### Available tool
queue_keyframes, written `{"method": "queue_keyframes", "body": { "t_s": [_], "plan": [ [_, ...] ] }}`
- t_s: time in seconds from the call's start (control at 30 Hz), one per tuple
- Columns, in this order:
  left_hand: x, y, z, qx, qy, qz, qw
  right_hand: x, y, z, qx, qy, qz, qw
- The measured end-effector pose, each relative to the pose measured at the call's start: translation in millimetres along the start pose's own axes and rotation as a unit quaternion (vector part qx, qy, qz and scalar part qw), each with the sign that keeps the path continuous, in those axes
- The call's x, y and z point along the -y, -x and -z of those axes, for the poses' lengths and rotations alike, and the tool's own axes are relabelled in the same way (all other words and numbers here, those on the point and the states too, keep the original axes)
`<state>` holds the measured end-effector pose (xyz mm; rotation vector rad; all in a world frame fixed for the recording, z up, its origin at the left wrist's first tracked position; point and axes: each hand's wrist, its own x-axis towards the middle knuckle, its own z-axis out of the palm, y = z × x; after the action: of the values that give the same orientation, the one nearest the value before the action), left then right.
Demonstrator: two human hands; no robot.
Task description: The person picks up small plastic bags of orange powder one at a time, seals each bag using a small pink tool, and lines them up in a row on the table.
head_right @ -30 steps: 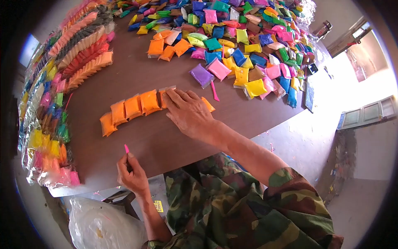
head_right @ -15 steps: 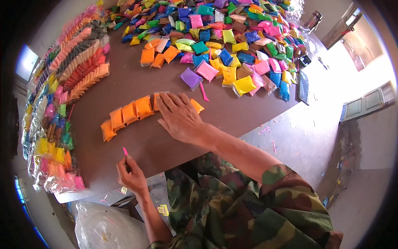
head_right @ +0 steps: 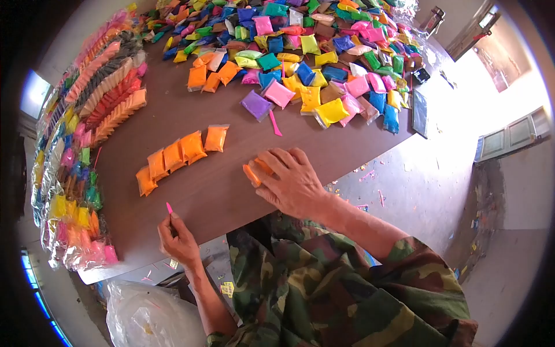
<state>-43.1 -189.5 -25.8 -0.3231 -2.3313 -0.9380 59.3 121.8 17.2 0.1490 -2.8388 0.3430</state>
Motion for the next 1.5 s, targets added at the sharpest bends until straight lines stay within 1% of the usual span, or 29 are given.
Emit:
{"method": "queue_keyframes", "body": {
  "t_s": [0.03, 0.13, 0.23, 0.33, 0.47, 0.6, 0.77, 0.87, 0.97, 1.07, 1.17, 1.27, 1.37, 1.47, 1.5],
  "plan": [
    [0, 1, 0, 0.0, -0.004, 0.002, 1.0, 5, 6, 2, 0.005, -0.001, -0.006, 1.0],
    [0, 2, 1, 0.02, 0.016, 0.055, 0.998, 16, 23, 3, 0.01, -0.029, -0.014, 0.999],
    [-2, 0, 3, 0.023, -0.009, 0.03, 0.999, 16, 30, -4, 0.012, -0.051, -0.018, 0.998],
    [-3, -2, 2, 0.017, -0.008, 0.01, 1.0, 16, 34, -7, 0.002, -0.059, -0.02, 0.998],
    [-6, -1, 3, 0.012, 0.003, 0.012, 1.0, 18, 45, -8, 0.009, -0.057, -0.012, 0.998],
    [-7, -2, 2, 0.014, 0.015, 0.014, 1.0, 19, 53, -13, -0.017, -0.068, 0.019, 0.997],
    [-6, -3, 1, 0.013, 0.012, 0.006, 1.0, 18, 51, -8, -0.103, -0.131, 0.079, 0.983],
    [-3, -1, 0, 0.015, -0.003, 0.004, 1.0, 29, 41, 13, -0.09, -0.256, 0.013, 0.962],
    [-3, 0, 0, 0.01, -0.012, 0.003, 1.0, 31, 25, 18, -0.057, -0.341, -0.081, 0.935],
    [-4, -3, 0, 0.005, -0.009, -0.007, 1.0, 25, 8, 21, 0.019, -0.254, -0.129, 0.958],
    [-5, -2, -1, 0.0, 0.002, -0.002, 1.0, 14, 2, 11, -0.042, -0.145, -0.114, 0.982],
    [-5, -1, -1, 0.009, -0.005, 0.012, 1.0, 8, -1, 12, -0.012, -0.191, -0.163, 0.968],
    [-5, -2, 1, 0.015, -0.009, 0.012, 1.0, 3, 5, -4, -0.081, -0.182, -0.053, 0.978],
    [-4, -1, 1, 0.018, -0.011, 0.011, 1.0, 7, 8, 0, -0.087, -0.07, 0.031, 0.993],
    [-2, -1, 1, 0.02, -0.008, 0.013, 1.0, 8, 11, 1, -0.069, -0.064, 0.038, 0.995]
  ]
}}
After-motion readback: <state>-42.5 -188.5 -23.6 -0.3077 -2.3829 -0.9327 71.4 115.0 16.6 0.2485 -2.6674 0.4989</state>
